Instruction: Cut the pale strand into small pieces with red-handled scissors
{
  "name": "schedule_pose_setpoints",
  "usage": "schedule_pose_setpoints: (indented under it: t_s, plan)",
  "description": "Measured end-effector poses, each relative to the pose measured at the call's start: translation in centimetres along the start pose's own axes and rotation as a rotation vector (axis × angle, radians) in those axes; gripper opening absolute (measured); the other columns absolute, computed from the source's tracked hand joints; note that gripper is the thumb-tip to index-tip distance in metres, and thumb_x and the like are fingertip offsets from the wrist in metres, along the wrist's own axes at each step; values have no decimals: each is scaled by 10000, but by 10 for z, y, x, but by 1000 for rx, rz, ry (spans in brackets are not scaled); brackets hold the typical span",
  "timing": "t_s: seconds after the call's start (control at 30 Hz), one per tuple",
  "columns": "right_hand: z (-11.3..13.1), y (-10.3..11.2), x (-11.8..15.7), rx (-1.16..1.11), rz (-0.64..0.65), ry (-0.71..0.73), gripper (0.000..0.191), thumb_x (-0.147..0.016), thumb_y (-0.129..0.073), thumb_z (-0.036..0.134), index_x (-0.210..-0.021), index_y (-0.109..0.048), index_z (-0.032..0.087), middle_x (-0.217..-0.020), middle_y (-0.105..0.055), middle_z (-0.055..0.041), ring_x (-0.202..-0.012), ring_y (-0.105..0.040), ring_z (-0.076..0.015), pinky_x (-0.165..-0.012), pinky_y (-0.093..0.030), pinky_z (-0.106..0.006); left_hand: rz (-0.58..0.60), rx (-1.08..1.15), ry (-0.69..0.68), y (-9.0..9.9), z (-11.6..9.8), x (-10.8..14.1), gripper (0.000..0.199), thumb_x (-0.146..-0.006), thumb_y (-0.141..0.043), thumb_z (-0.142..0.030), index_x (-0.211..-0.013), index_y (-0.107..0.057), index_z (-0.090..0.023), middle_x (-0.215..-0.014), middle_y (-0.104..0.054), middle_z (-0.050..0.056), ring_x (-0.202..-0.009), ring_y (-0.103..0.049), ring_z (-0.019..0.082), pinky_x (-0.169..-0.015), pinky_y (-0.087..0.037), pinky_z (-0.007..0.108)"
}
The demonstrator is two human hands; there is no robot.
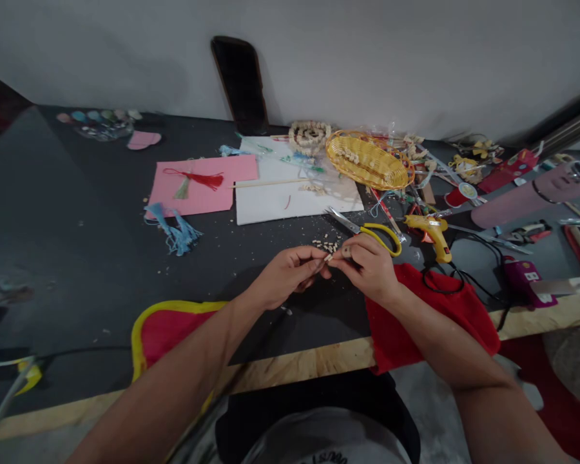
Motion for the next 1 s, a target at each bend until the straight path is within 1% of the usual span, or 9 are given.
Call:
schedule_pose_setpoints:
  t_s: [0.1,0.23,0.37,0.5,0.57,0.67,0.73,0.8,1.0]
  plan:
    - [0,1,0,-49,1,17,119,-869,-651,321,-806,-673,223,-804,-685,-37,-784,-644,-170,-751,-541,-336,19,-1,-3,0,1,-1,306,-754,-719,-414,-891,-666,-146,-695,-649,24,-445,-345,31,-408,-174,171]
    - [3,2,0,-101,8,114,64,-869,-657,275,-840,-672,220,-799,-707,-30,-777,-655,-154,-720,-548,-298,54,-29,4,0,3,0,291,-776,-702,-410,-880,-664,-142,-697,-659,30,-443,-318,30,-409,-172,175]
    - [1,1,1,-119,37,110,84,-865,-661,295,-818,-678,227,-785,-706,-27,-786,-657,-155,-718,-554,-299,66,-78,11,-1,4,1,293,-803,-668,-428,-864,-652,-142,-727,-686,50,-438,-298,32,-399,-180,174]
    - [1,1,2,-125,43,133,80,-858,-671,291,-813,-679,225,-772,-699,-25,-767,-654,-150,-696,-553,-290,52,-170,-4,-2,1,2,297,-814,-641,-437,-846,-658,-143,-747,-701,67,-454,-318,48,-398,-193,172]
    - [2,2,2,-117,44,151,88,-860,-670,293,-805,-675,224,-771,-698,-25,-755,-653,-148,-682,-551,-289,40,-252,-28,-2,-2,3,314,-821,-623,-442,-804,-681,-134,-662,-659,44,-461,-323,56,-406,-205,177]
    - [6,4,1,-108,33,185,88,-861,-668,276,-794,-664,221,-771,-698,-23,-750,-654,-145,-678,-551,-285,25,-340,-57,-3,-7,5,331,-829,-605,-434,-745,-712,-131,-505,-518,-17,-451,-308,65,-417,-208,188]
    - [8,5,0,-105,20,209,76,-856,-675,253,-794,-657,213,-769,-699,-25,-747,-654,-142,-680,-551,-279,15,-372,-69,-3,-10,5,315,-829,-602,-411,-727,-720,-137,-484,-486,-31,-449,-310,66,-423,-210,192]
    - [10,6,0,-94,12,222,74,-853,-679,243,-794,-650,209,-767,-699,-25,-741,-653,-140,-685,-552,-279,9,-402,-80,-3,-11,5,304,-831,-597,-389,-711,-722,-139,-491,-491,-31,-450,-319,66,-428,-215,195]
    - [8,4,1,-80,14,237,83,-847,-686,246,-791,-644,202,-762,-698,-24,-735,-651,-139,-695,-556,-282,3,-461,-77,-1,-9,4,294,-845,-576,-361,-723,-724,-139,-487,-455,-44,-454,-319,65,-432,-211,195]
Point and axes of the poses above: each hand's wrist, its own x-axis away from the middle knuckle, its own y-axis out of the back of the hand, z = x × y, the point moved 5 cm from there along -x, towards the middle knuckle
